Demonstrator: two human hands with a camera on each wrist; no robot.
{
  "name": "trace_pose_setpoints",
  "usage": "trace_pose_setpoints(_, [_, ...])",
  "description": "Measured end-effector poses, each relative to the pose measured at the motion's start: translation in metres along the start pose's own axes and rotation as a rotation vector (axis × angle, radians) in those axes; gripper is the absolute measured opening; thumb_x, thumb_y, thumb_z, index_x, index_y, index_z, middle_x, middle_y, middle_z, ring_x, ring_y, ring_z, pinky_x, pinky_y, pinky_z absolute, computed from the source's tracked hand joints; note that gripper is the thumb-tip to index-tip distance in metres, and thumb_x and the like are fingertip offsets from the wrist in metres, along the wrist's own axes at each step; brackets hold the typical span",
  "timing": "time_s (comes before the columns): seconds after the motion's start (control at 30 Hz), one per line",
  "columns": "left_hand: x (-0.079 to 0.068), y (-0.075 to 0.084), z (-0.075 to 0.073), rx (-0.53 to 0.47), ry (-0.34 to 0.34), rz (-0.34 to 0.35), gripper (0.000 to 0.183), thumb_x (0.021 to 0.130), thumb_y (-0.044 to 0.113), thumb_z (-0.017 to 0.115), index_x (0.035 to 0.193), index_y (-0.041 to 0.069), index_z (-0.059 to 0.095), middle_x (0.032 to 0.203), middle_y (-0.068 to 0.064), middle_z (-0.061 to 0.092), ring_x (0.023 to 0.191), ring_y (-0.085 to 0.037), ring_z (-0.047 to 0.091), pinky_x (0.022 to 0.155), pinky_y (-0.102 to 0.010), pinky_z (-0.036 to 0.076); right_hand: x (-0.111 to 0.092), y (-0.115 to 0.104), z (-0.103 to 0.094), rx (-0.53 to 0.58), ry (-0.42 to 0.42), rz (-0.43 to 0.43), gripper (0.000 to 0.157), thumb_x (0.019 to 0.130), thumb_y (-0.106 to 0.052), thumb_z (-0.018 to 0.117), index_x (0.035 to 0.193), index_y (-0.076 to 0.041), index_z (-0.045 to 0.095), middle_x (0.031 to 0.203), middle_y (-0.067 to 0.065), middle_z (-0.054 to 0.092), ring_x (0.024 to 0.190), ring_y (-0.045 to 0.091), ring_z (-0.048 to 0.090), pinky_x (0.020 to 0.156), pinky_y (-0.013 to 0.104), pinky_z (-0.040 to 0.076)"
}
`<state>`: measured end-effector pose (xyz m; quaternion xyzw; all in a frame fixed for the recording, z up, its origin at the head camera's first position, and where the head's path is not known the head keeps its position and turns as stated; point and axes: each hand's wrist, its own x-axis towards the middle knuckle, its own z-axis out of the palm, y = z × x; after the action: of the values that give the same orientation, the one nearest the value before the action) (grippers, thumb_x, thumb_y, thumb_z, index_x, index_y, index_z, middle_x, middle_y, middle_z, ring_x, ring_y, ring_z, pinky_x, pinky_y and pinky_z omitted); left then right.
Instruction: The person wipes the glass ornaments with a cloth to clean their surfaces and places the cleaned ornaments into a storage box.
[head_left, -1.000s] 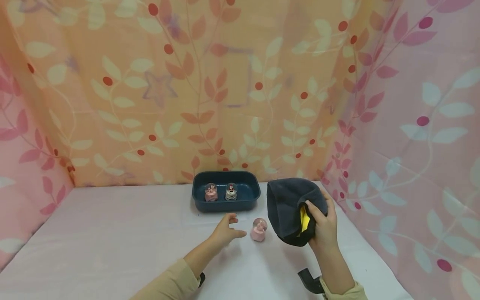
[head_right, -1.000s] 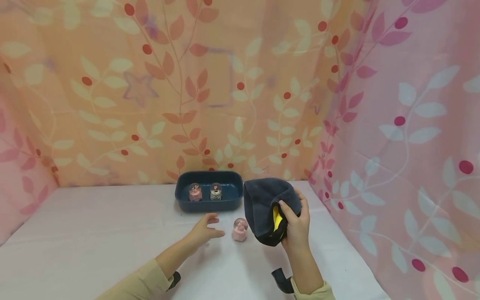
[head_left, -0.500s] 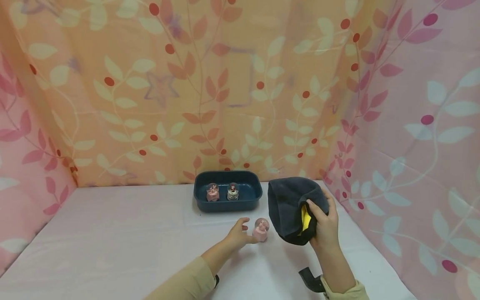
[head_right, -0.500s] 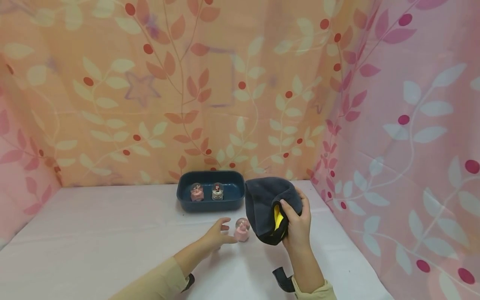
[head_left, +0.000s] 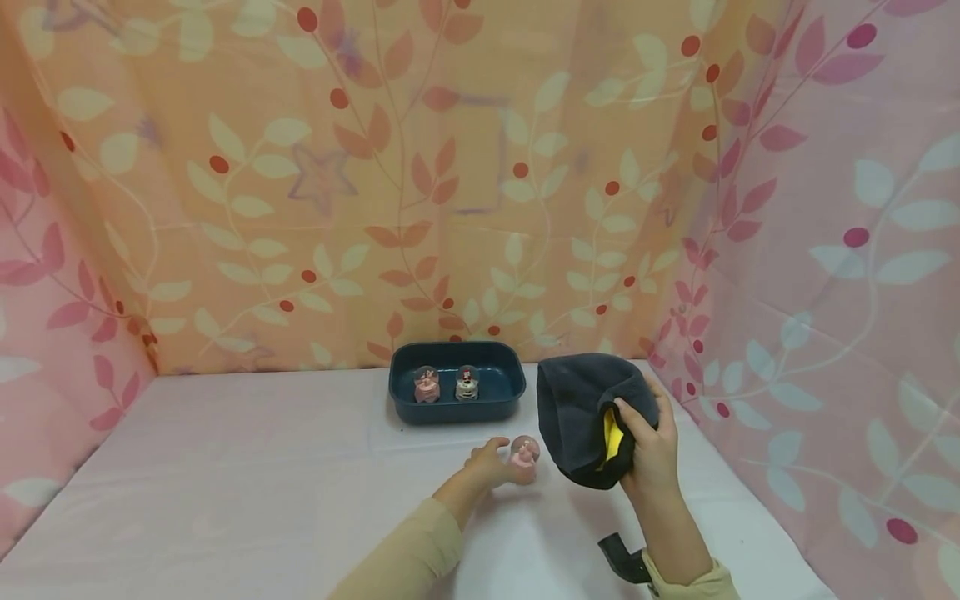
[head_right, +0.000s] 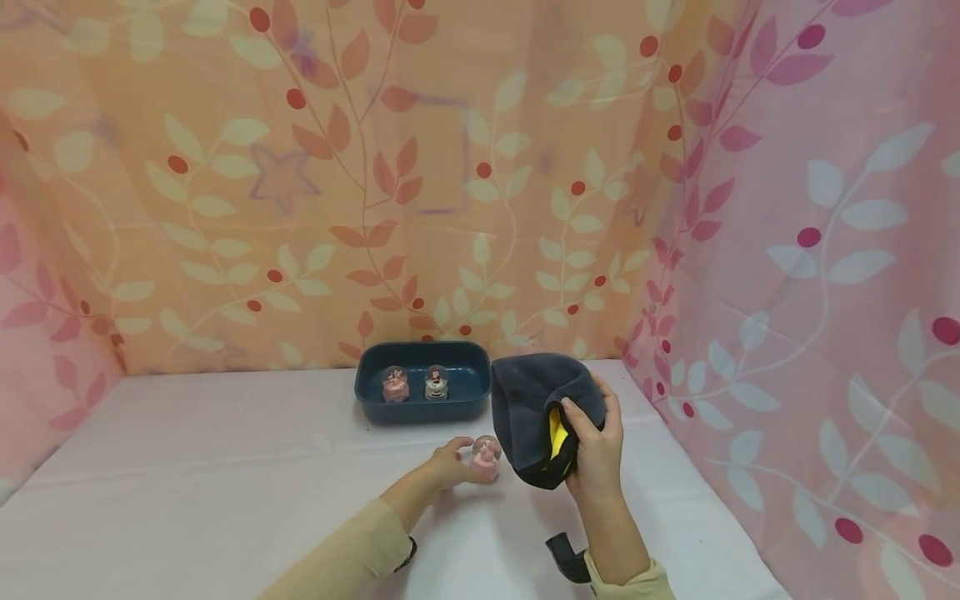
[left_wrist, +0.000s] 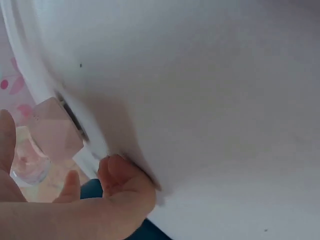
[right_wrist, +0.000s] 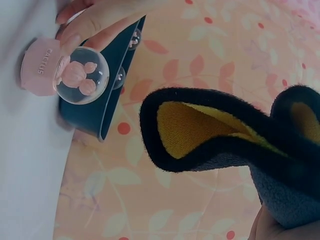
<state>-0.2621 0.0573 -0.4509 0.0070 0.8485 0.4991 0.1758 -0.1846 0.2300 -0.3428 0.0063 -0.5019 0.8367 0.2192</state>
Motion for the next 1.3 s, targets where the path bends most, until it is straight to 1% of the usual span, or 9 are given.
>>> trace_pose_setpoints(0.13, [0.002, 0.002, 0.008, 0.121, 0.057, 0.025, 0.066, 0.069, 0.030, 0.084, 0.126, 0.009, 0.059, 0.116, -0.023, 0.048, 0.110, -0.041, 0.043, 0.095, -0.057, 0.036, 0.000, 0.000, 0.001, 0.005, 0.004, 0.001, 0.037, 0.096, 0.000, 0.053, 0.129, -0.010, 0.040, 0.129, 0.009, 0.042, 0.108, 0.018, 0.052, 0.089, 0.023, 0.049])
trace_pose_setpoints(0.3, [-0.003, 0.005, 0.016, 0.240, 0.175, 0.036, 0.070, 0.063, 0.035, 0.087, 0.122, 0.006, 0.063, 0.106, -0.022, 0.050, 0.102, -0.039, 0.047, 0.088, -0.055, 0.042, 0.000, 0.000, 0.002, 0.004, 0.000, 0.012, 0.038, 0.096, 0.000, 0.053, 0.130, -0.012, 0.039, 0.130, 0.008, 0.041, 0.110, 0.018, 0.051, 0.090, 0.023, 0.048])
trace_pose_setpoints(0.43, [-0.006, 0.008, 0.021, 0.268, 0.235, -0.004, 0.069, 0.063, 0.038, 0.088, 0.120, 0.008, 0.065, 0.102, -0.020, 0.049, 0.100, -0.037, 0.047, 0.081, -0.055, 0.044, -0.001, 0.001, 0.001, 0.003, 0.000, 0.021, 0.040, 0.096, -0.001, 0.054, 0.131, -0.013, 0.038, 0.131, 0.007, 0.040, 0.112, 0.018, 0.050, 0.090, 0.023, 0.048])
trace_pose_setpoints(0.57, [-0.007, 0.011, 0.023, 0.248, 0.260, -0.058, 0.065, 0.064, 0.039, 0.088, 0.118, 0.011, 0.067, 0.102, -0.019, 0.048, 0.100, -0.037, 0.046, 0.081, -0.056, 0.044, -0.002, 0.002, 0.000, 0.003, -0.001, 0.030, 0.040, 0.097, -0.001, 0.054, 0.132, -0.014, 0.038, 0.132, 0.006, 0.040, 0.112, 0.017, 0.050, 0.090, 0.023, 0.048])
trace_pose_setpoints(0.73, [-0.007, 0.012, 0.021, 0.240, 0.263, -0.062, 0.060, 0.065, 0.040, 0.087, 0.116, 0.013, 0.069, 0.101, -0.018, 0.048, 0.100, -0.037, 0.047, 0.081, -0.056, 0.044, -0.002, 0.003, -0.001, -0.008, 0.000, 0.029, 0.040, 0.097, -0.001, 0.053, 0.132, -0.014, 0.038, 0.132, 0.006, 0.040, 0.112, 0.017, 0.050, 0.090, 0.023, 0.048])
trace_pose_setpoints(0.97, [-0.007, 0.008, 0.017, 0.221, 0.242, -0.022, 0.055, 0.067, 0.038, 0.086, 0.112, 0.011, 0.070, 0.098, -0.017, 0.050, 0.098, -0.035, 0.048, 0.084, -0.052, 0.044, -0.002, 0.004, -0.002, -0.018, 0.009, 0.032, 0.040, 0.097, -0.002, 0.054, 0.132, -0.015, 0.039, 0.132, 0.006, 0.040, 0.111, 0.017, 0.050, 0.090, 0.023, 0.048])
trace_pose_setpoints(1.13, [-0.004, 0.002, 0.018, 0.232, 0.221, 0.013, 0.057, 0.068, 0.040, 0.085, 0.113, 0.009, 0.070, 0.097, -0.016, 0.052, 0.095, -0.034, 0.049, 0.085, -0.048, 0.044, -0.002, 0.005, -0.003, -0.017, 0.016, 0.027, 0.039, 0.096, -0.001, 0.054, 0.131, -0.013, 0.041, 0.130, 0.007, 0.041, 0.109, 0.017, 0.051, 0.089, 0.023, 0.049])
trace_pose_setpoints(1.2, [-0.004, -0.001, 0.017, 0.189, 0.205, 0.036, 0.057, 0.069, 0.037, 0.085, 0.115, 0.007, 0.069, 0.098, -0.016, 0.052, 0.096, -0.035, 0.048, 0.086, -0.048, 0.043, -0.002, 0.005, -0.004, -0.016, 0.024, 0.025, 0.039, 0.096, -0.001, 0.055, 0.130, -0.012, 0.041, 0.130, 0.008, 0.041, 0.108, 0.017, 0.052, 0.088, 0.023, 0.049])
trace_pose_setpoints(1.3, [-0.006, -0.006, 0.012, 0.065, 0.170, 0.068, 0.057, 0.071, 0.029, 0.085, 0.117, 0.001, 0.066, 0.104, -0.018, 0.053, 0.099, -0.036, 0.049, 0.089, -0.051, 0.043, -0.002, 0.005, -0.005, -0.013, 0.034, 0.034, 0.039, 0.096, -0.001, 0.055, 0.130, -0.013, 0.041, 0.130, 0.007, 0.041, 0.107, 0.016, 0.052, 0.088, 0.023, 0.049])
